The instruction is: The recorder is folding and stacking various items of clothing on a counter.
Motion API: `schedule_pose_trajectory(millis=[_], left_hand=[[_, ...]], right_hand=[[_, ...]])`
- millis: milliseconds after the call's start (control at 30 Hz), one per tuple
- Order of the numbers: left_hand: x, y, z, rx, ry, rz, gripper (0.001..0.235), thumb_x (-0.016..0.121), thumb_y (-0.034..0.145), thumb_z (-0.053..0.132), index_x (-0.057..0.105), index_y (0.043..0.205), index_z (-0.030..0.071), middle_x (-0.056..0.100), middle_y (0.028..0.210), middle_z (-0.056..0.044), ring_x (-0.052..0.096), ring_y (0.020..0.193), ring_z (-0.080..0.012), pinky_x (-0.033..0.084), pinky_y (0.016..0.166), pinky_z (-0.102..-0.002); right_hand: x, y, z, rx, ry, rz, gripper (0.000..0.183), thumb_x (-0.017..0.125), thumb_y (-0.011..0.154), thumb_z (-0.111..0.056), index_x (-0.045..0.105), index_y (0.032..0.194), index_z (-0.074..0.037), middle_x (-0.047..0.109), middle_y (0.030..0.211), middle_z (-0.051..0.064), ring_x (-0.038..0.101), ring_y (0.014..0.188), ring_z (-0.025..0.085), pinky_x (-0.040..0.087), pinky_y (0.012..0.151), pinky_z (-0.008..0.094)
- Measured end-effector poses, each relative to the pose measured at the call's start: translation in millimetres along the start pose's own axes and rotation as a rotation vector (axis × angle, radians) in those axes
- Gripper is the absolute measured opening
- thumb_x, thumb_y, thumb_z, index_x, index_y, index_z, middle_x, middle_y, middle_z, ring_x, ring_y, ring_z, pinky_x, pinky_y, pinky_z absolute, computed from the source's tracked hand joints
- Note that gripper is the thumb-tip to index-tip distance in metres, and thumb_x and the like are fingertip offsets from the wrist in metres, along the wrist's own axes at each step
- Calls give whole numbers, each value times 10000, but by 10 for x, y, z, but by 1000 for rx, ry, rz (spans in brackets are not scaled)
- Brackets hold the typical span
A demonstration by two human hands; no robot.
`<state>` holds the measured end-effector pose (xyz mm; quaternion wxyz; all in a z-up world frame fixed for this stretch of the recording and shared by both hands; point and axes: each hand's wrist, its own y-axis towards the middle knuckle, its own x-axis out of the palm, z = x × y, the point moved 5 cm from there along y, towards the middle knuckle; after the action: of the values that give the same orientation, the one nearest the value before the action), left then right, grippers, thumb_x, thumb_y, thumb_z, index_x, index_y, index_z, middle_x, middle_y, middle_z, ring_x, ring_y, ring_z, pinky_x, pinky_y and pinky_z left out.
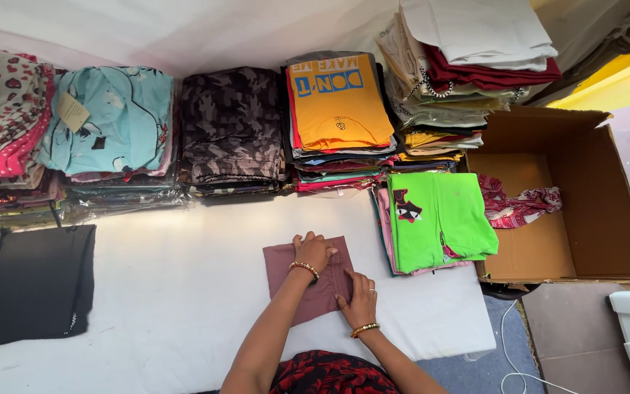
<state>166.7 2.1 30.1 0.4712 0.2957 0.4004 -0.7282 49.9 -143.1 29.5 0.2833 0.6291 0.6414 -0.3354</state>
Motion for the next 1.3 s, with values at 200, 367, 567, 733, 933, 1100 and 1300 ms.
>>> schedule_pose_trajectory(millis=[200, 367, 567, 733, 933, 1100, 1300], left_hand=[[421, 280, -270, -101, -84, -9, 188, 600, 1010, 329, 739, 1001, 202, 724, 912, -17, 583, 1077, -190, 225, 1095, -529], [344, 261, -167, -67, -48, 75, 60, 648, 965, 227, 673, 985, 176, 718, 910, -5, 574, 1061, -208, 235, 1081, -532], [20, 90, -8, 44, 66, 342, 200, 784, 799, 222, 654, 940, 163, 626, 972, -3, 522, 1088, -223, 247, 1047, -577], [-194, 105, -168, -33, -119, 193, 329, 837, 740, 248, 633, 984, 163, 586, 1004, -8, 495, 1103, -227, 292, 1012, -516], [51, -210, -429, 103, -171, 479, 90, 684, 929, 122, 677, 986, 191, 631, 1000, 5, 549, 1102, -222, 446, 1026, -427], [74, -893, -342, 61, 59, 550, 484, 589, 949, 239, 557, 1421, 135, 507, 1508, -128, 357, 1475, -341, 229, 1196, -577], [21, -957, -542, -197, 185, 290, 750, 571, 929, 508, 289, 1578, 257, 140, 1676, -92, 67, 1543, -363, 86, 1209, -613]], right_hand=[[28, -7, -4, 23, -34, -23, 754, 837, 703, -190, 520, 1386, -158, 558, 1303, 81, 492, 1210, 316, 413, 981, 455], [38, -17, -53, 1, -71, -14, 744, 831, 708, -181, 517, 1381, -150, 509, 1344, 110, 465, 1230, 327, 395, 972, 481], [159, 120, -346, -325, -34, 56, 557, 678, 749, 7, 584, 1288, -96, 507, 1392, 133, 461, 1351, 357, 398, 1099, 498], [411, 348, -378, -345, 156, 29, 449, 563, 840, 100, 600, 1253, -74, 482, 1487, 161, 450, 1456, 362, 449, 1145, 458], [480, 446, -441, -361, -158, -141, 618, 639, 881, -145, 434, 1457, -53, 241, 1648, 181, 187, 1533, 327, 161, 1218, 526], [479, 531, -449, -365, -390, -210, 729, 558, 925, -387, 321, 1577, -160, 193, 1679, 111, 121, 1555, 288, 62, 1217, 591], [574, 579, -365, -405, -433, -202, 750, 506, 944, -553, 315, 1579, -203, 188, 1673, 90, 111, 1551, 272, 38, 1209, 603]])
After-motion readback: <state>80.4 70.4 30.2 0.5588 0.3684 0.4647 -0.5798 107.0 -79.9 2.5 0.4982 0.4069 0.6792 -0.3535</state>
